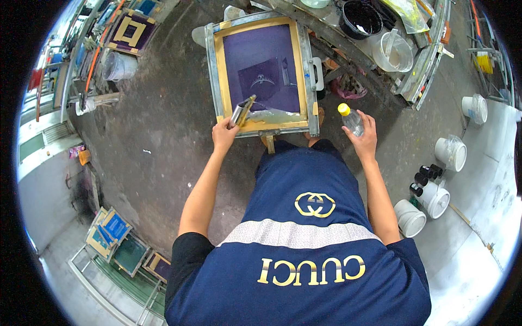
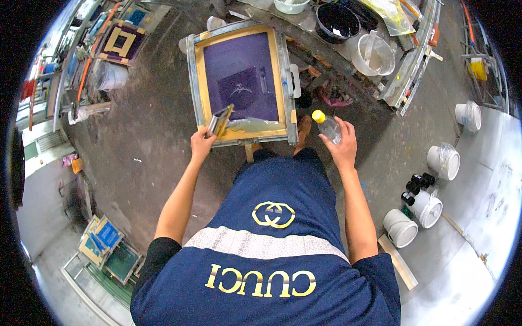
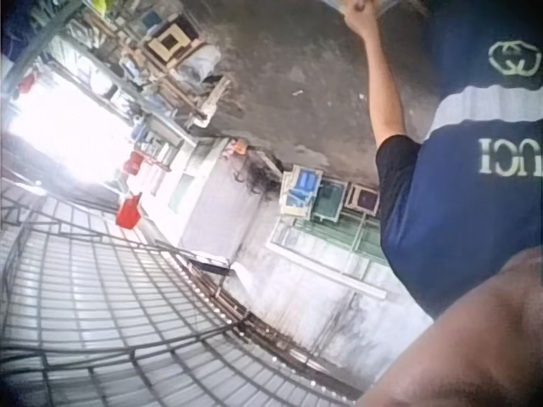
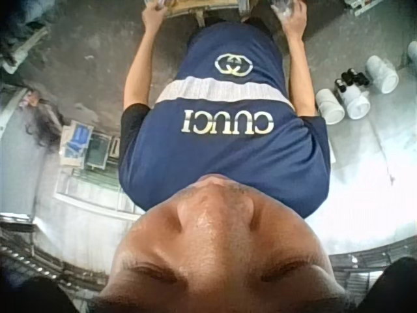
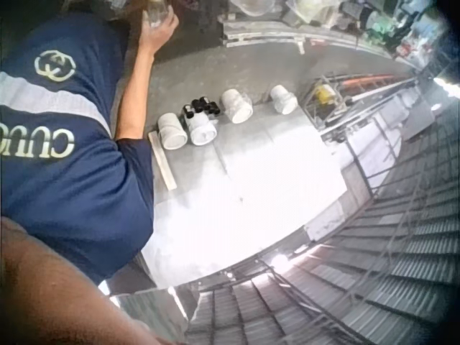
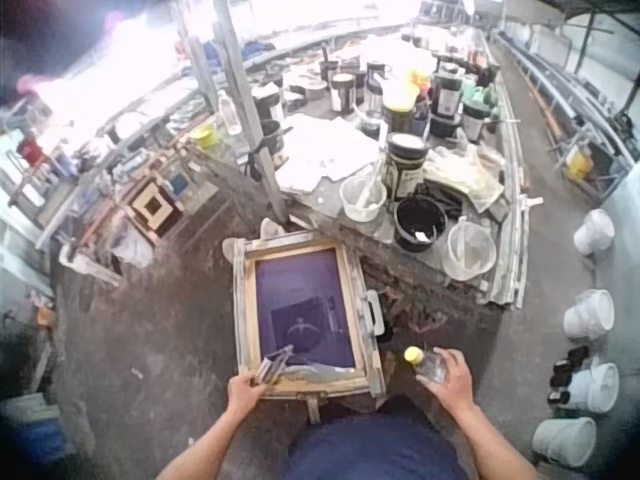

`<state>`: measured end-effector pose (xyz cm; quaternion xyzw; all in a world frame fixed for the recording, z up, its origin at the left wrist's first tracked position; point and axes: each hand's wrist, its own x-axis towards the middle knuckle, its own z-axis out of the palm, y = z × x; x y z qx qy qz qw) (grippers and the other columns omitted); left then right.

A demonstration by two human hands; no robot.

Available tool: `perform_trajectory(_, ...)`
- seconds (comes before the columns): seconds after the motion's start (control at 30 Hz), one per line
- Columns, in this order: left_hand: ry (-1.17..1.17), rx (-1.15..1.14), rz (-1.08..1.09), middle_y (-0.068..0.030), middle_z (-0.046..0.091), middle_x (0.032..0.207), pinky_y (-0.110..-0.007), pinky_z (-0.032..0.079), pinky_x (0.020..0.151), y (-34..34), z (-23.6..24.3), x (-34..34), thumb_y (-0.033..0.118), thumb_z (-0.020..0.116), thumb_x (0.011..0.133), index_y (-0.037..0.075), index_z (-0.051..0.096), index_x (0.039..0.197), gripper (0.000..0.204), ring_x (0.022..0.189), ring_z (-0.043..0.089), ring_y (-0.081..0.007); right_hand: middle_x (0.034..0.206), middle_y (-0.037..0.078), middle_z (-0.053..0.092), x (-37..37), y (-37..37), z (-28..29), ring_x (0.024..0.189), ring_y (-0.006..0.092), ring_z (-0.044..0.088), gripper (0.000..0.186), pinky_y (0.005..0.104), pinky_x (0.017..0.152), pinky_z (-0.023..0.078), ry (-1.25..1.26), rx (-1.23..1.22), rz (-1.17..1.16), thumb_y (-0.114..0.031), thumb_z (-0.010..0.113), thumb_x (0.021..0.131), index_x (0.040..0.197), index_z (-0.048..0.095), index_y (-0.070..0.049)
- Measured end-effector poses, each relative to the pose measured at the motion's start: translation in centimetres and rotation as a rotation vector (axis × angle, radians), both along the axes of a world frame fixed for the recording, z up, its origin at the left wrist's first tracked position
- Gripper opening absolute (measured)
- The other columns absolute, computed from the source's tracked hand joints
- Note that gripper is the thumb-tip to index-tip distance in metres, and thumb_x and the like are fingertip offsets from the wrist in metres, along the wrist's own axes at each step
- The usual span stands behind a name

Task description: The person uses a squeegee to pull purple ink across a screen-printing frame, repeatedly clearing the mesh to deposit ink onto a garment below. The person then lifts the frame, walks to a workbench, and pours a liquid from a bottle onto the squeegee before returning to the printing station.

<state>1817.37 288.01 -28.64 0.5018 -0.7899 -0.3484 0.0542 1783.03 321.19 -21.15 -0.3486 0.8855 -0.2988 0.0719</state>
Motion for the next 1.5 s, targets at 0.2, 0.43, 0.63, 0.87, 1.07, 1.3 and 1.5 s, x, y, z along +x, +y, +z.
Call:
perform_trajectory(0.2,0.444,0.27,0.28,0.0055,0.05,0.065,-0.029,0.037,0.056,5.4,-1.6,-7.5,0.015,0.077,0.087,0.003,0.052,0.07,0.033,0.063,0.045,-0.0064,0.125,0.013,0.061,0.5,0.7,-0.1,0.114,0.0345,0.064,0.07,0.0444,0.096,0.054,-0.008,-0.013,-0.007,-0.034,0.09,0.077,0.137,0.062,-0.013)
perform_trajectory(0.43,0.652,0.524,0.396,0.0006,0.066,0.072,-0.028,0.044,0.06,10.2,-1.4,-17.3,0.014,0.075,0.086,-0.001,0.072,0.084,0.016,0.068,0.055,-0.0054,0.124,0.013,0.062,-0.6,-1.3,1.8,0.113,0.035,0.064,0.069,0.0448,0.096,0.054,0.056,-0.054,0.029,-0.032,0.091,0.076,0.135,0.063,-0.012)
perform_trajectory(0.63,0.492,0.479,0.255,0.0015,0.069,0.078,-0.028,0.046,0.062,9.8,-3.6,-14.7,0.015,0.078,0.087,0.0,0.074,0.089,0.016,0.068,0.056,-0.0067,0.125,0.013,0.062,-0.3,-2.0,1.8,0.114,0.0348,0.064,0.071,0.0448,0.096,0.054,0.033,-0.058,0.046,-0.032,0.091,0.075,0.137,0.062,-0.012)
perform_trajectory(0.87,0.24,0.007,0.308,-0.0041,0.06,0.061,-0.037,0.043,0.056,1.9,-1.7,-4.6,0.023,0.078,0.085,0.0,0.068,0.079,0.027,0.059,0.053,-0.0104,0.125,0.013,0.061,0.3,-1.9,0.5,0.114,0.0348,0.064,0.072,0.045,0.096,0.053,0.01,-0.031,0.067,-0.032,0.091,0.075,0.138,0.062,-0.014)
perform_trajectory(1.07,0.268,-0.025,0.351,-0.0037,0.063,0.067,-0.036,0.043,0.058,4.6,-1.2,-5.8,0.025,0.08,0.087,0.0,0.072,0.086,0.027,0.062,0.052,-0.0113,0.123,0.013,0.061,0.0,-2.9,0.9,0.11,0.0348,0.064,0.073,0.0449,0.095,0.053,-0.008,0.022,0.187,-0.036,0.089,0.075,0.139,0.061,-0.015)
perform_trajectory(1.3,0.551,0.412,0.355,0.0014,0.066,0.072,-0.03,0.043,0.059,9.8,-1.6,-16.2,0.017,0.077,0.089,-0.002,0.075,0.093,0.019,0.066,0.054,-0.0068,0.119,0.012,0.06,-1.1,-5.2,1.6,0.109,0.0337,0.064,0.073,0.0452,0.094,0.053,0.018,0.184,0.412,-0.034,0.09,0.074,0.138,0.061,-0.014)
perform_trajectory(1.5,0.53,0.256,0.278,-0.0006,0.067,0.073,-0.032,0.045,0.059,6.9,-4.8,-9.8,0.016,0.077,0.088,0.0,0.073,0.09,0.017,0.067,0.055,-0.0071,0.111,0.011,0.058,-1.1,-7.3,0.3,0.11,0.0317,0.06,0.068,0.0448,0.088,0.051,0.136,0.418,0.575,-0.034,0.091,0.067,0.127,0.064,-0.014)
